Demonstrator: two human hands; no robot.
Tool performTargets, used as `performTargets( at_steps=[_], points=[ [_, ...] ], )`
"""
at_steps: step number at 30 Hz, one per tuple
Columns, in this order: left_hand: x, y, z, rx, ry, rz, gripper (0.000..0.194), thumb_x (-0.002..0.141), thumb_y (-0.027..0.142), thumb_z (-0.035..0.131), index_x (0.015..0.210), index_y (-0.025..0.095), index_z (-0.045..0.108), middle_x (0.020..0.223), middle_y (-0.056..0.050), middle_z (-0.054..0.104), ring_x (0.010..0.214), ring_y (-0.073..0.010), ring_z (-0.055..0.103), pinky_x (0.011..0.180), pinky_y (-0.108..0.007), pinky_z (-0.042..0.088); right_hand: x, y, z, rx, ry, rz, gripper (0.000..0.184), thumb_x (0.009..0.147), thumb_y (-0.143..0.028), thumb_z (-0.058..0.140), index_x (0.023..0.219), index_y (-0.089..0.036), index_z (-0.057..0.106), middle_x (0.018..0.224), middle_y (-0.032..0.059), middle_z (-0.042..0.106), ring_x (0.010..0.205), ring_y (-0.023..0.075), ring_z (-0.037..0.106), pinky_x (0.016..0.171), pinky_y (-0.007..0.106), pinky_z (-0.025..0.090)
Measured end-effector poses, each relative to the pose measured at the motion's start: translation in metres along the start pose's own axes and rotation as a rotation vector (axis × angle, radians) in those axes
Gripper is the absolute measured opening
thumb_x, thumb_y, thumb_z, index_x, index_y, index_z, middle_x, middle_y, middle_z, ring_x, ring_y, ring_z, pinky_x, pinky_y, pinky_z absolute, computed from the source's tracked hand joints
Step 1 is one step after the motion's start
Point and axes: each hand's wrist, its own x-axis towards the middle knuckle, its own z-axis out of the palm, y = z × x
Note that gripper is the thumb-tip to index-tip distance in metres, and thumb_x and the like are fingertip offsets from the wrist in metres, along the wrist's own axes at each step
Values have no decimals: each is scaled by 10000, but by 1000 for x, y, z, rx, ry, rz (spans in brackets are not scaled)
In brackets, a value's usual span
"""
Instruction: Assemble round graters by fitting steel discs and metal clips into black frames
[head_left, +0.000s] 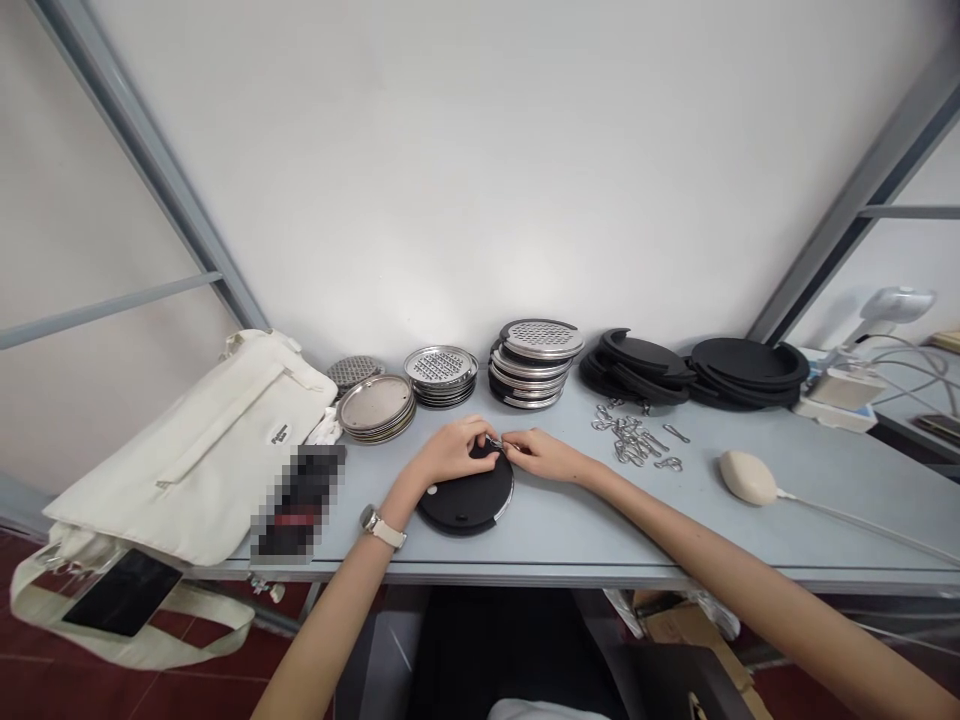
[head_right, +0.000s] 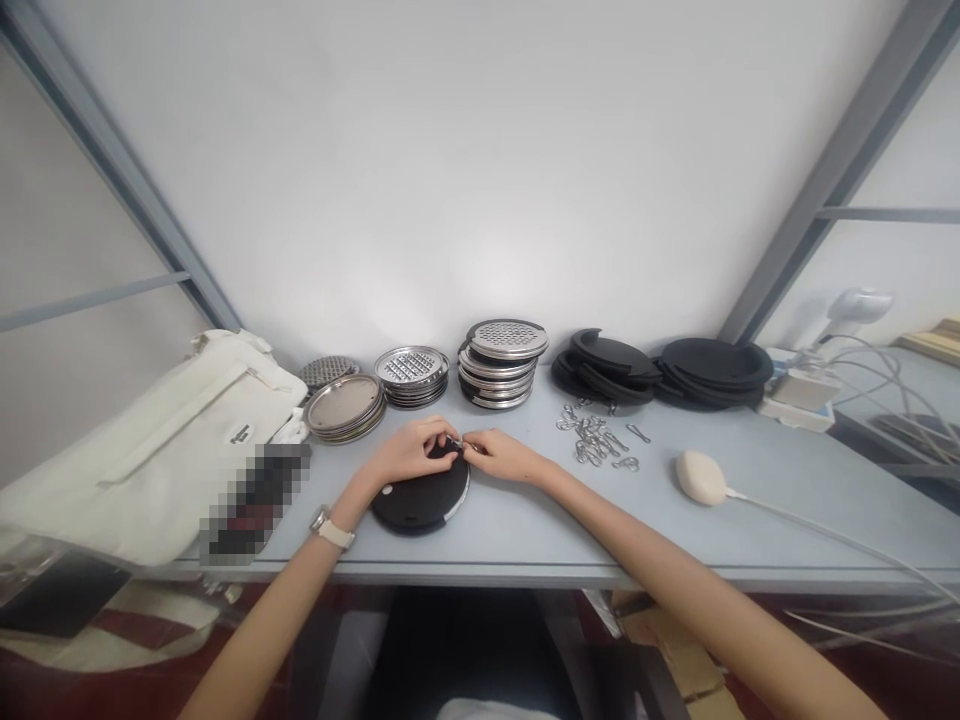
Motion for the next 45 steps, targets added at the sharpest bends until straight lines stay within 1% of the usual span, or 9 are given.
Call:
performTargets(
  at_steps=[4,13,21,35,45],
  points=[
    [-1,-1,1,43,8,10,177,782,296,587,921,185,597,791,13,512,637,-98,459,598,-213,366,0,1,1,-8,8,-1,241,886,-260,369,693,-167,480,577,-50,403,539,90,361,538,228,267],
    [-1,-1,1,47,-3,-5,185,790,307,582,939,199,603,793,17,514,610,-92,447,602,-212,375,-1,2,1,-29,16,-13,253,894,-285,365,704,-167,482,584,-47,414,540,90,365,539,230,266],
    [-2,0,1,64,17,-5,190,790,318,578,930,195,612,797,5,525,647,-105,487,608,-218,384,-2,3,1,-20,16,-25,260,899,-300,369,683,-174,443,570,-55,380,530,84,349,529,226,262],
    [-1,2,-1,67,6,3,182,798,323,572,926,199,608,786,13,512,639,-102,483,601,-218,376,-3,1,2,-40,24,-9,278,903,-314,364,715,-166,504,579,-43,417,531,93,366,526,230,276],
    [-1,4,-2,61,-4,6,173,800,308,570,928,195,604,772,16,505,632,-101,466,602,-216,364,-3,2,2,-56,33,-24,274,900,-308,368,688,-172,478,563,-49,402,518,88,357,519,227,261]
  ],
)
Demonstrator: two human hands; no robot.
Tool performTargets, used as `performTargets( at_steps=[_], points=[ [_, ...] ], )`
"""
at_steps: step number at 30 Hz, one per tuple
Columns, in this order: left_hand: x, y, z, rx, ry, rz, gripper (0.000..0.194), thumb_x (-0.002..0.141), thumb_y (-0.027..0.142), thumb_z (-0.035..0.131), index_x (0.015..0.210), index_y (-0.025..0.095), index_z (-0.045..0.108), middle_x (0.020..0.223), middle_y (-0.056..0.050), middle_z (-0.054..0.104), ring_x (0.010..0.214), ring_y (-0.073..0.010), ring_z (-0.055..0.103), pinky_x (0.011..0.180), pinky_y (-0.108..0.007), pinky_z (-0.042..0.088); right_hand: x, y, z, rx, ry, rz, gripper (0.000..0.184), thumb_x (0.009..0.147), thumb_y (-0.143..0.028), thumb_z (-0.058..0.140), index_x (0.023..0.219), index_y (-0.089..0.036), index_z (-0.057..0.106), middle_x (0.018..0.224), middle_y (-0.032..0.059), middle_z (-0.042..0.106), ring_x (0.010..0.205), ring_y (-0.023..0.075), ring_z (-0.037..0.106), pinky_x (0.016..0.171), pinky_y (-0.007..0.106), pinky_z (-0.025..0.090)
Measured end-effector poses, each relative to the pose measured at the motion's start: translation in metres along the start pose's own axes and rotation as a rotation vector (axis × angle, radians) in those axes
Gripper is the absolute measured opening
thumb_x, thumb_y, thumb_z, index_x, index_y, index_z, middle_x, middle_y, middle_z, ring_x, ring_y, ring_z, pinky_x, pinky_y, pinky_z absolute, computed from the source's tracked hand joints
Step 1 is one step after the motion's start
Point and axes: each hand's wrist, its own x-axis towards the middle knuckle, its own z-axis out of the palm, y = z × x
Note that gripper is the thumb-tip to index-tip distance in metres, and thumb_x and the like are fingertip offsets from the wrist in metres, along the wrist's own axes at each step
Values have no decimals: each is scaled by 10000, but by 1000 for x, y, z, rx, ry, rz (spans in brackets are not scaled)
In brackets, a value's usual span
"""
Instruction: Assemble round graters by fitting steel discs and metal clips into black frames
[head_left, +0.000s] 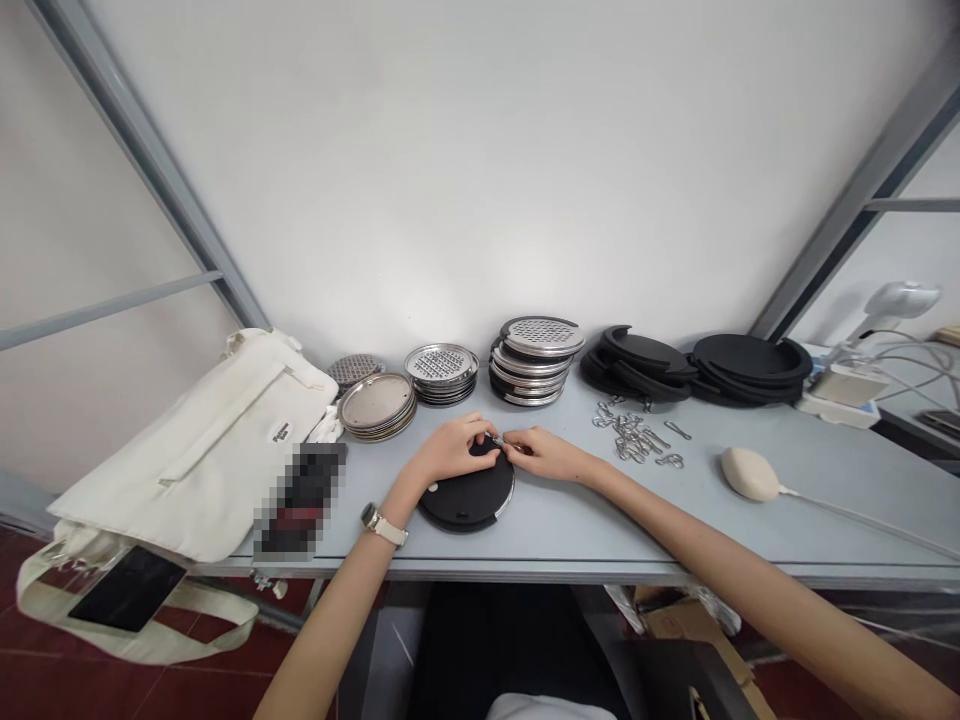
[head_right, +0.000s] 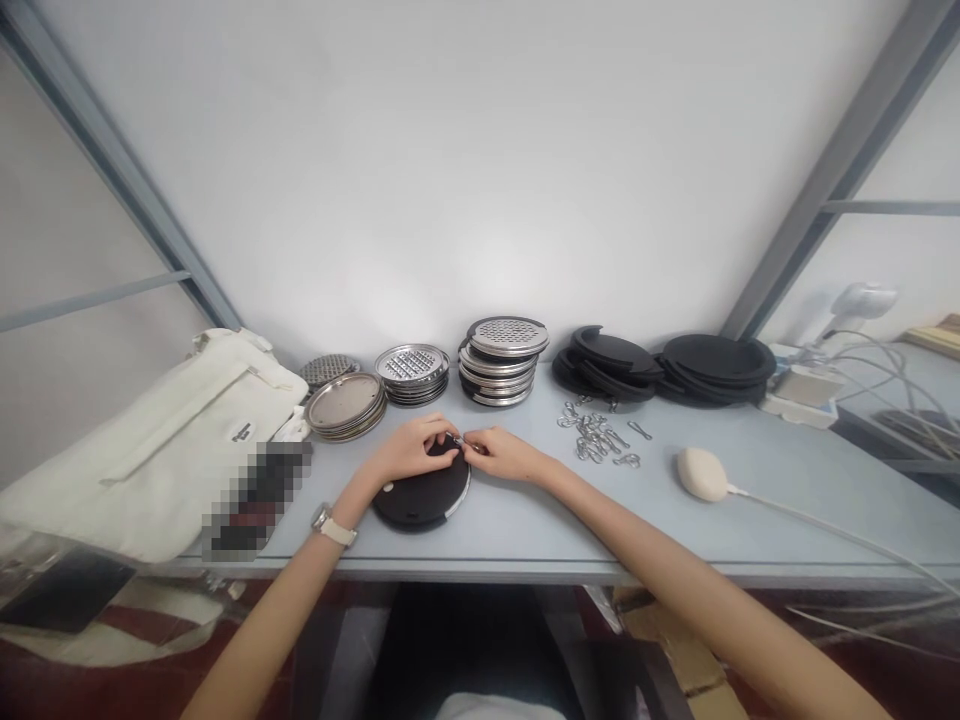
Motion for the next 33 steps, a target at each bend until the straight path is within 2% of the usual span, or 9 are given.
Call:
performTargets(
  at_steps=[21,33],
  points=[
    [2,-1,1,11,-32,-39,182,789,325,566,921,208,607,754,20,507,621,-102,465,601,-225,362,-1,1,0,4,11,-24,281,903,-322,375,692,-170,482,564,-46,420,518,87,352,525,230,267],
    [2,-1,0,8,-56,-37,181,819,313,540,951,202,595,778,10,504,638,-105,476,614,-226,360,-2,0,4,31,40,28,263,895,-304,384,675,-179,456,561,-50,394,518,89,351,526,232,259]
  ],
)
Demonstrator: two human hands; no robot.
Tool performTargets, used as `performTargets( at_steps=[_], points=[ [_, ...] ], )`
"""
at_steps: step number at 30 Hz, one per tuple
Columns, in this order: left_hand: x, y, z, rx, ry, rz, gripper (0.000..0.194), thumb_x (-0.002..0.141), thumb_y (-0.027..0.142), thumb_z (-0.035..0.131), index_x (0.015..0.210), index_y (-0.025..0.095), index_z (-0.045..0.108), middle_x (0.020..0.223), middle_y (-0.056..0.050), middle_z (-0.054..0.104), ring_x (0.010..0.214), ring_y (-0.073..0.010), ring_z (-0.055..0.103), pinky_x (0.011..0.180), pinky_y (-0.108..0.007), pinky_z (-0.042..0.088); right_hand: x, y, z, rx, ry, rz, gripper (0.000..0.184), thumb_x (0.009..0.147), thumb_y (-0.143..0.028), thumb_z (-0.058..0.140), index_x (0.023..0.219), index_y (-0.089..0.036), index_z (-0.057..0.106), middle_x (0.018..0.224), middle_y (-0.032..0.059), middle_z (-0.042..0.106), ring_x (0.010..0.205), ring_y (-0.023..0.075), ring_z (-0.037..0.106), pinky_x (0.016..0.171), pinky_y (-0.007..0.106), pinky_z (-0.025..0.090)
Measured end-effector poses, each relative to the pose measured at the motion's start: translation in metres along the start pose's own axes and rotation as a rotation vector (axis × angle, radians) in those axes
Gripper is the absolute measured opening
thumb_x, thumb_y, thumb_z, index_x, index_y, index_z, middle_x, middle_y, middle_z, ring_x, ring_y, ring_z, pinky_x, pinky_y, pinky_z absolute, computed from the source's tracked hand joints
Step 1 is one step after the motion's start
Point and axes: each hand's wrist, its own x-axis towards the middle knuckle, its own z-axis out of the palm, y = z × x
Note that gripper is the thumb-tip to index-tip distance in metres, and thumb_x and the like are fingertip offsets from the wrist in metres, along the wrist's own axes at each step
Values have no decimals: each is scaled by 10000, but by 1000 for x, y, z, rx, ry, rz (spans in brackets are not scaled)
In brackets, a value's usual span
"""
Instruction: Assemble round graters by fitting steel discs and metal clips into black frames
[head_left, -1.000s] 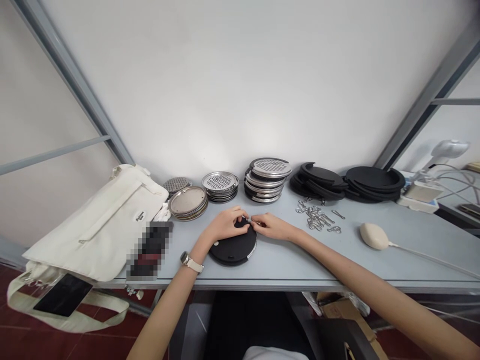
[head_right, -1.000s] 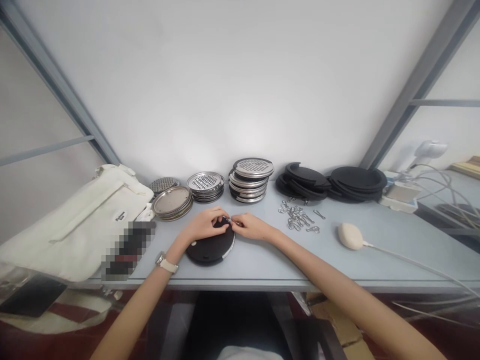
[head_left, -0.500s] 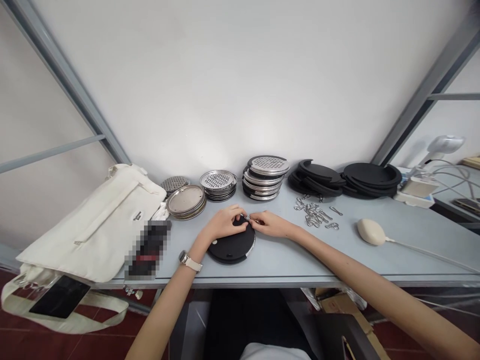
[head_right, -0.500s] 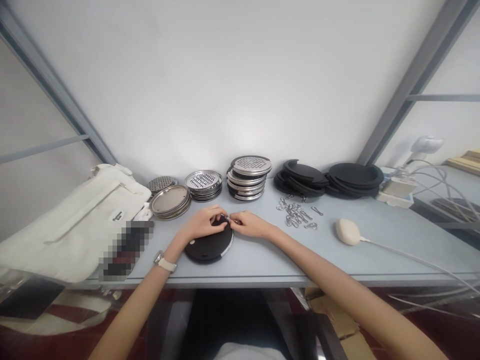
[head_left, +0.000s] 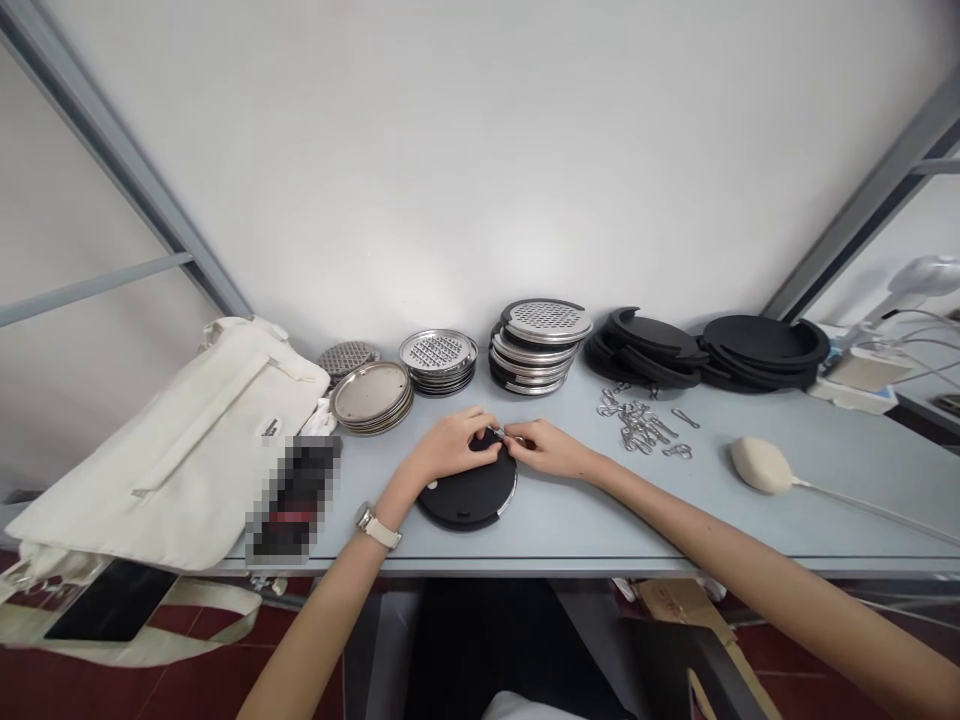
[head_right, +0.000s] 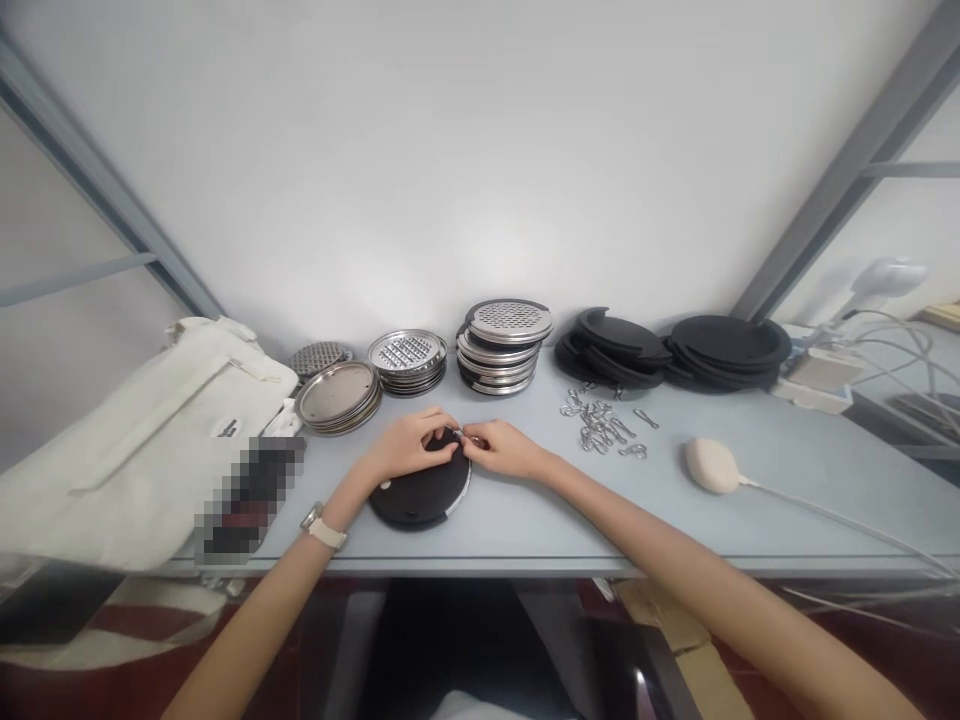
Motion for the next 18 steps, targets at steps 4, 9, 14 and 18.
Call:
performTargets(
  at_steps=[4,9,14,18],
  points=[
    [1,-1,-1,3,-49,-3,148,832,289,513,942,201,560,793,7,526,648,-115,485,601,-235,347,1,-1,0,13,-13,41,243,878,-273,393,657,-184,438,550,-53,388,509,86,342,520,229,253],
    [6,-4,-2,0,-82,-7,101,806,264,533,830,197,460,757,26,521,639,-117,477,578,-242,321,5,-2,-2,18,-32,67,233,850,-225,410,625,-194,362,531,-56,362,491,82,321,517,230,250],
    [10,-6,-1,7,-93,-26,106,802,246,524,820,204,429,752,24,511,634,-120,469,565,-254,301,7,-2,-5,21,-61,74,227,844,-198,404,636,-199,315,561,-39,390,511,94,350,533,238,263],
    [10,-7,-1,20,-126,-26,98,813,249,512,826,208,424,765,19,508,659,-127,479,572,-261,309,7,-5,-8,13,-69,65,228,884,-213,359,663,-204,302,598,-20,418,543,114,364,566,252,289]
  ],
)
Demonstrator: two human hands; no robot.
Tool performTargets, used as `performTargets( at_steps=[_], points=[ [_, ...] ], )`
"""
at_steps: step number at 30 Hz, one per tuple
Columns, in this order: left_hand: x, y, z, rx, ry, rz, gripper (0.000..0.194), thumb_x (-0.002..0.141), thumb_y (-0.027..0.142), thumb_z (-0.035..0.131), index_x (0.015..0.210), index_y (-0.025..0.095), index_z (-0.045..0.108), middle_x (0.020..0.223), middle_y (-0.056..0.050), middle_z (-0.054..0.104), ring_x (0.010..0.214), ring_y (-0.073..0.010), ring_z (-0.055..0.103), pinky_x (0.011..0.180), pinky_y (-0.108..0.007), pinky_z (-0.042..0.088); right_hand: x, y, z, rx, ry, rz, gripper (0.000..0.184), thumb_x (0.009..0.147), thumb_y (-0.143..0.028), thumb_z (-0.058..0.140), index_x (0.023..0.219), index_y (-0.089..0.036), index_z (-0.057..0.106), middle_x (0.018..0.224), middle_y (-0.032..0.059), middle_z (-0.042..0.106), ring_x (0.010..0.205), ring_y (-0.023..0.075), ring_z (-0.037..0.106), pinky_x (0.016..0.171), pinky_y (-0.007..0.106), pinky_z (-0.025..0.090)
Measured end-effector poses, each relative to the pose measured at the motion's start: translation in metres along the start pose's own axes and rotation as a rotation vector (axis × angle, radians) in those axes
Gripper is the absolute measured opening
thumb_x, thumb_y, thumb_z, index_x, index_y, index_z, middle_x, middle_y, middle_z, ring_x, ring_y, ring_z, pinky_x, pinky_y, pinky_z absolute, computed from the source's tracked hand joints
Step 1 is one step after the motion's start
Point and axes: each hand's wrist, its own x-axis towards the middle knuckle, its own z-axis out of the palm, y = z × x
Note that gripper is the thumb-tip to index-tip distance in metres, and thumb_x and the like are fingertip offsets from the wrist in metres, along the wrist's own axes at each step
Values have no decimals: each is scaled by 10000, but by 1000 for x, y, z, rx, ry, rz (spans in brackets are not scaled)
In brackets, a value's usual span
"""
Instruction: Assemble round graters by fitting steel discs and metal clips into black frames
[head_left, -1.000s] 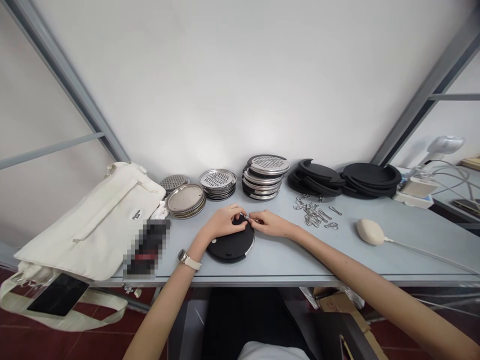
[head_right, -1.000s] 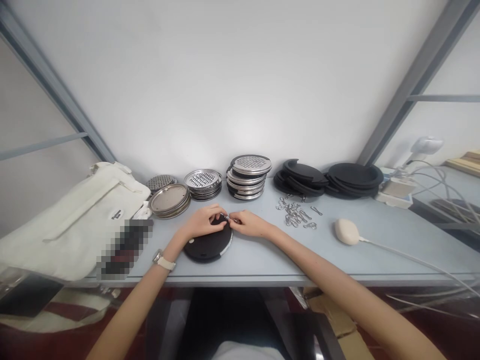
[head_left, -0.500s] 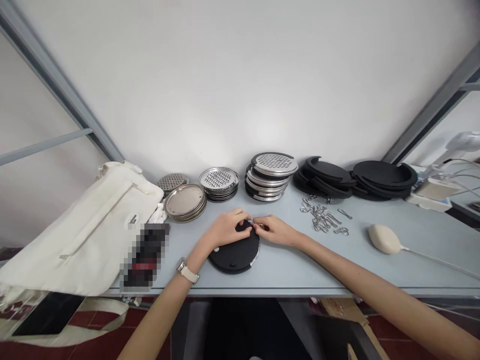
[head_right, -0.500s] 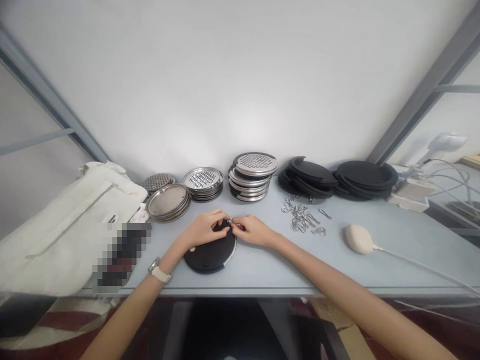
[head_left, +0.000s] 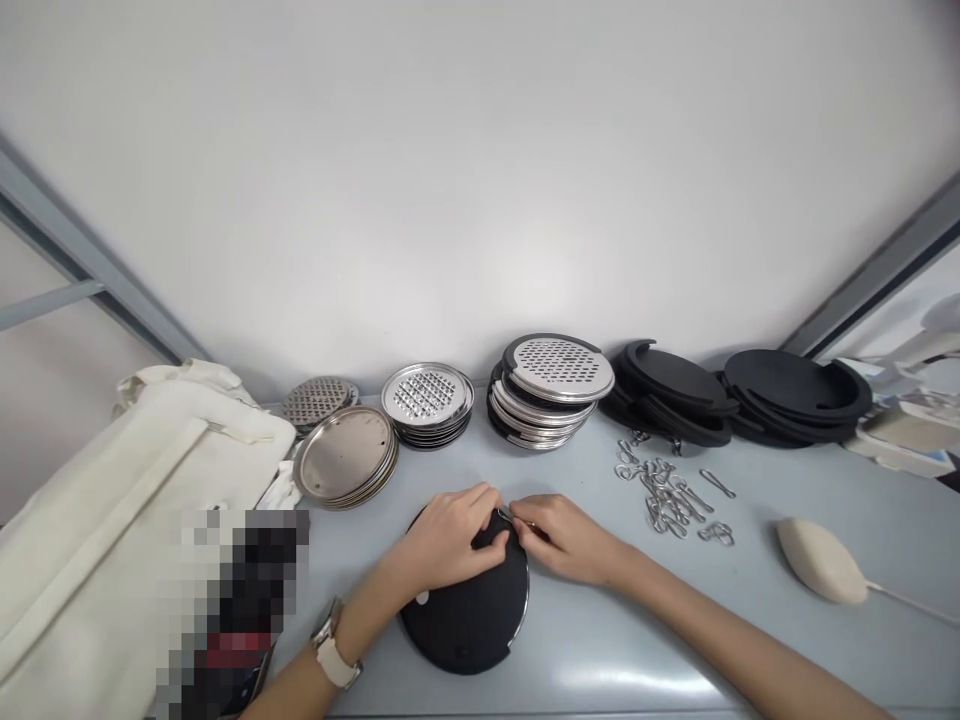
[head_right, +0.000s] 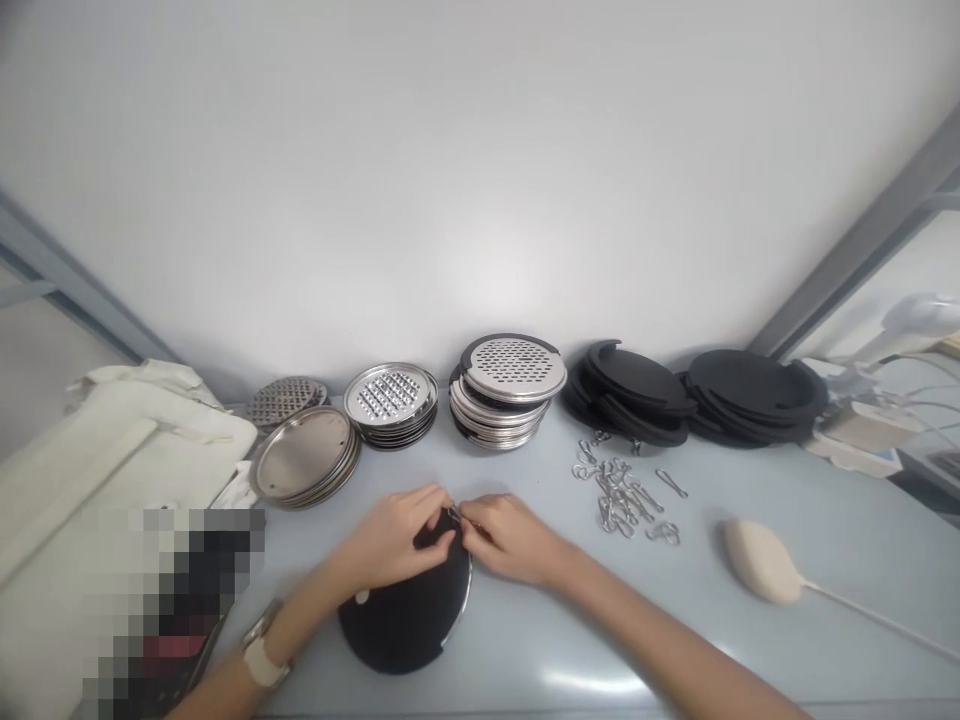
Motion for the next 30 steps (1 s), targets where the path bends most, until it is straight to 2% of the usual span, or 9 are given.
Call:
performTargets(
  at_steps=[10,14,24,30],
  points=[
    [-1,0,2,34,6,7,63,837,253,493,846,202,458,769,13,513,643,-128,484,593,-254,347,-5,1,3,-65,17,-20,239,940,-236,303,709,-203,356,666,-8,456,591,123,387,604,257,312],
    [-1,4,0,25,17,5,91,851,257,489,926,206,497,783,12,527,657,-131,504,620,-253,372,-7,1,4,-95,21,-23,241,952,-243,291,733,-200,381,683,-5,476,602,124,403,618,253,323],
    [-4,7,0,70,51,32,212,870,274,477,1066,204,521,967,-34,540,757,-147,563,663,-252,419,-9,-1,4,-128,33,-20,232,949,-234,303,748,-194,413,680,-1,501,594,122,430,602,248,325],
    [-6,7,1,-30,91,77,265,866,240,487,1128,209,507,1042,-48,565,866,-163,566,733,-259,439,-11,-3,4,-133,50,-13,247,956,-255,303,749,-192,421,669,-5,505,578,115,438,579,243,308]
  ],
)
